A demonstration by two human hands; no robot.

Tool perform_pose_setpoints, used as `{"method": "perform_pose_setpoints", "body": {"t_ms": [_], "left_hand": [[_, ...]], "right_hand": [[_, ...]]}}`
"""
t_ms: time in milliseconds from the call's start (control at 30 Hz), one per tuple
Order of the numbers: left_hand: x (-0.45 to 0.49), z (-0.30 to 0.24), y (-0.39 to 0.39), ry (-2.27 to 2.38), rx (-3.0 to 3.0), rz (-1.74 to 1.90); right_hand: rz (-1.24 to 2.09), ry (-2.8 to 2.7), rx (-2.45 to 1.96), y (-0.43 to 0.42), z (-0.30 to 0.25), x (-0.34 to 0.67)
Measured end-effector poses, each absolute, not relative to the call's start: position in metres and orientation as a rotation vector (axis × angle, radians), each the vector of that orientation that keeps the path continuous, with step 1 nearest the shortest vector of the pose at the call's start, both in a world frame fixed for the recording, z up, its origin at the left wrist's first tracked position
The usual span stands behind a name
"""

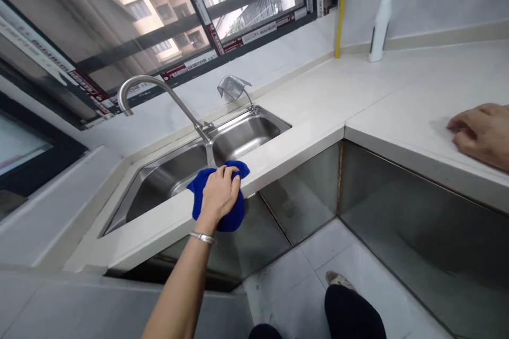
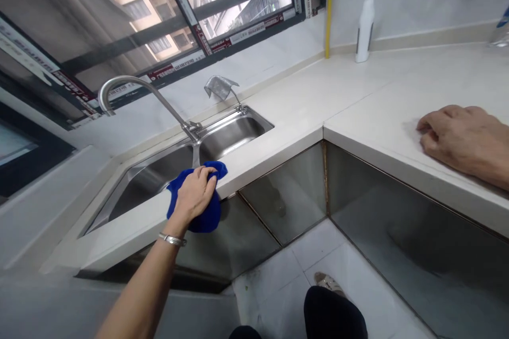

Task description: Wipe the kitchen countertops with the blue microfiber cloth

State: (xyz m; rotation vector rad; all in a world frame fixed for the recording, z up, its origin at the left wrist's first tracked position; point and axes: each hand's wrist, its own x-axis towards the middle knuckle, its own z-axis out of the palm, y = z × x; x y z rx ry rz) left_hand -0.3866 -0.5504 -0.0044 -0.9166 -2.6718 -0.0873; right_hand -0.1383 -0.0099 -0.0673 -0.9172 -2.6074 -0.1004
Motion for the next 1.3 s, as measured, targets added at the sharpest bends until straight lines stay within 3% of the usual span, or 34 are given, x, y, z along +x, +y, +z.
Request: {"method": "perform_pose_setpoints", "body": {"t_ms": [433,933,1300], "left_hand": [[-0.399,-0.001,-0.377,-2.687,-1.067,-0.214],[-0.433,0.005,-0.307,-2.722,-1.13,-0.36],[-0.438,0.0,-0.301,-2.644,-1.179,-0.401]], "right_hand": [[-0.217,-2.593,-0.815,-0.042,-0.051,-0.136],[-0.227,-2.574,-0.718,-0.056,-0.037,-0.139],[-0.198,-2.582,-0.708,-0.056,-0.036,-0.138]]}}
